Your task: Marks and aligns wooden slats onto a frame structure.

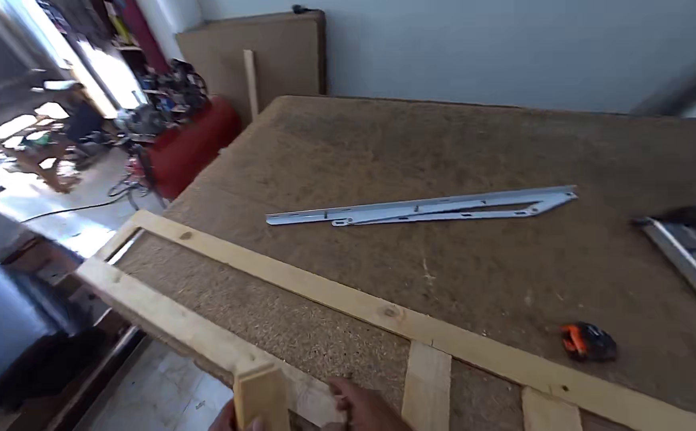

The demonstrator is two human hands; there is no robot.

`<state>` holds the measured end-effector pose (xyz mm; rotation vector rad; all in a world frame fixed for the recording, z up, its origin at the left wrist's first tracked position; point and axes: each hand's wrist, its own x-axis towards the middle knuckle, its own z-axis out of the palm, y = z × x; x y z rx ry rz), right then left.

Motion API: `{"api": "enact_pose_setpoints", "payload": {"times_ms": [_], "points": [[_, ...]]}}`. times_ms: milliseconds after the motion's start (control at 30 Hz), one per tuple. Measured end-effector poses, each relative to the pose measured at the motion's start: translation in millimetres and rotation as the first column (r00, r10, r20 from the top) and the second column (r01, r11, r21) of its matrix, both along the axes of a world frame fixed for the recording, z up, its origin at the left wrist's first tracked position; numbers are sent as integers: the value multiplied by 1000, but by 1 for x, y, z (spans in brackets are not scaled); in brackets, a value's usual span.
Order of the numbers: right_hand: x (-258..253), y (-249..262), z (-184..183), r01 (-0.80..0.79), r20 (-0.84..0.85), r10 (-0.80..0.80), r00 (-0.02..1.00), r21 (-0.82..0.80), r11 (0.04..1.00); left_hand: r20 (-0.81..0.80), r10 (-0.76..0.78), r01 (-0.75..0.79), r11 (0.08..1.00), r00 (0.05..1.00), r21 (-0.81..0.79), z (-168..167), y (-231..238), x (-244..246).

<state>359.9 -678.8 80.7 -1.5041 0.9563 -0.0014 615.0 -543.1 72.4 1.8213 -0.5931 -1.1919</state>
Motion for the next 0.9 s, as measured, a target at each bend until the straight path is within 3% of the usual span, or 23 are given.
{"api": "enact_pose_setpoints", "payload": {"times_ms": [100, 200, 300, 433, 533, 600, 667, 733, 800, 900], "points": [[89, 18, -17, 236, 153, -253, 955, 118, 965, -16, -238, 238, 971, 971, -5, -9, -73, 47], [149, 11, -14, 514, 38, -518, 854, 91, 853, -5, -437, 436, 899, 900, -38, -14, -117, 83], [193, -7, -10, 638, -55, -637, 769, 17, 769, -62, -544, 540, 839, 837, -67, -20, -151, 117], [233, -20, -11, 675, -96, -671, 735, 26, 737, -325, -510, 515, 854, 797, -77, -31, -175, 162], [248, -24, -17, 653, 7, -659, 752, 127, 747, -598, -421, 481, 874, 682, -67, -48, -177, 192], [256, -30, -24, 656, 69, -682, 728, 218, 722, -673, -382, 454, 888, 633, -78, -56, -180, 207], [260, -36, -29, 710, 80, -733, 675, 198, 675, -663, -346, 409, 910, 663, -65, -57, -182, 219], [257, -42, -23, 741, -65, -745, 664, -76, 667, -626, -289, 316, 946, 724, -71, -53, -180, 232], [248, -57, -18, 640, -339, -704, 624, -296, 709, -557, -266, 240, 963, 787, -121, -54, -183, 248], [242, -67, -25, 504, -633, -575, 518, -318, 803, -442, -231, 172, 971, 867, -169, -60, -183, 277]]}}
